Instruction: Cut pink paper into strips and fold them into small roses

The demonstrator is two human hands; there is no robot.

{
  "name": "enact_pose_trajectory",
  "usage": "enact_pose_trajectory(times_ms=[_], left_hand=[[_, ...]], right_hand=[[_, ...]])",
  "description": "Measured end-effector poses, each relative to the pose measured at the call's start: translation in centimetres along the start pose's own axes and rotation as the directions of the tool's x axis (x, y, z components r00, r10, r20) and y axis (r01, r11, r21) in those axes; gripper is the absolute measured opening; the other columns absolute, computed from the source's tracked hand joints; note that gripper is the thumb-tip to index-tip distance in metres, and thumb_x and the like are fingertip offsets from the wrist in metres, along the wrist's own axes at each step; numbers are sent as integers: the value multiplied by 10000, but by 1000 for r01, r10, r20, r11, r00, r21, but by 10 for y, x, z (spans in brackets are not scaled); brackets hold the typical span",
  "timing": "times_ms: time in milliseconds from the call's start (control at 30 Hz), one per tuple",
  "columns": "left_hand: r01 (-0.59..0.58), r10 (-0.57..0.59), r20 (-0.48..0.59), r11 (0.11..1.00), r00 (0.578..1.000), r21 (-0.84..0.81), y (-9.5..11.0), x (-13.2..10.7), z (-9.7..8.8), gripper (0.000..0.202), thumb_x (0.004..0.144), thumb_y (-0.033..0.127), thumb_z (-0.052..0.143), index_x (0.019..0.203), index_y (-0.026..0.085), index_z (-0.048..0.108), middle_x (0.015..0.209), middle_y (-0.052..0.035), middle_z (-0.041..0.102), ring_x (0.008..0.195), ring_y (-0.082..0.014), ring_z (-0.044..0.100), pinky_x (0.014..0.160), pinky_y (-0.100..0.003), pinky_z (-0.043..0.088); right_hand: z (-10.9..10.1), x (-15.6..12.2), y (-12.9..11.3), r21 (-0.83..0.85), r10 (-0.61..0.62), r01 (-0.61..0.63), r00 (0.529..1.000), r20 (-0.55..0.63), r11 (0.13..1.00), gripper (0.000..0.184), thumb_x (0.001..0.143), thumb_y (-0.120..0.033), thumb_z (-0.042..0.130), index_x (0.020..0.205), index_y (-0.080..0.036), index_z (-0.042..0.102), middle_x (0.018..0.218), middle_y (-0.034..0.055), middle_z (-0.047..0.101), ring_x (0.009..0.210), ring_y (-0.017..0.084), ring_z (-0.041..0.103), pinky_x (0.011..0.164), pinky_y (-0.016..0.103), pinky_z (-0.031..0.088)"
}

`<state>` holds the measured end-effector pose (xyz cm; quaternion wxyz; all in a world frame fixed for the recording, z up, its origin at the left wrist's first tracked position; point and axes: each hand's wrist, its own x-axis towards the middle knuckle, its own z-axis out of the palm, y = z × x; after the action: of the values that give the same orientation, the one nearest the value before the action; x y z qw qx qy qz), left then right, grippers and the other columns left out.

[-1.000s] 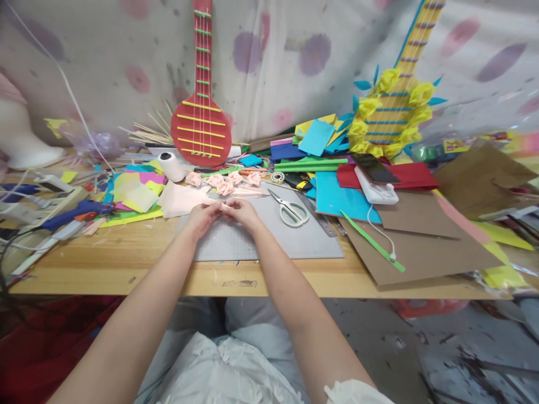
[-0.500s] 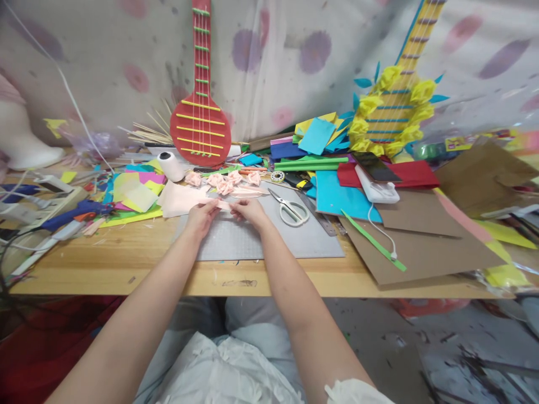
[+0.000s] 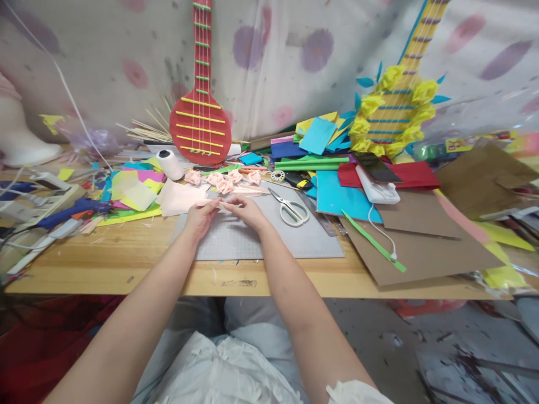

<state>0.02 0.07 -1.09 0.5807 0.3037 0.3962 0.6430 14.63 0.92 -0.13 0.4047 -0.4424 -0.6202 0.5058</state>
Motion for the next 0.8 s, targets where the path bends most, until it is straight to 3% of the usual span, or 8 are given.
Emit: enact_pose_trajectory(times_ms=[133, 467, 800], left_hand=[[2, -3, 18, 1000, 1000, 7, 0, -1, 1, 240, 470, 203, 789, 660, 100, 685, 700, -49, 686, 720, -137, 625, 815, -313, 471], [-61, 48, -101, 991, 994, -122, 2, 2, -2, 114, 587, 181, 723, 668, 126, 664, 736, -42, 688, 790, -120, 634, 819, -262, 474], [-85, 46, -203, 978, 978, -190, 3, 7, -6, 50, 674, 149, 657, 647, 145, 614, 691, -5, 674, 724, -73, 624, 757, -199, 479]], right_hand=[[6, 5, 5, -63, -81, 80, 996, -21, 995, 293, 666, -454, 611, 677, -162, 628, 630, -33, 562, 576, 71, 433, 551, 202, 324], [-2, 11, 16, -69, -58, 54, 997, -57, 996, 283, 636, -446, 615, 626, -163, 613, 585, -28, 535, 571, 89, 430, 557, 215, 315], [-9, 6, 11, -80, -29, 25, 999, -41, 997, 287, 626, -445, 626, 603, -159, 601, 576, -29, 534, 553, 83, 412, 538, 217, 294]])
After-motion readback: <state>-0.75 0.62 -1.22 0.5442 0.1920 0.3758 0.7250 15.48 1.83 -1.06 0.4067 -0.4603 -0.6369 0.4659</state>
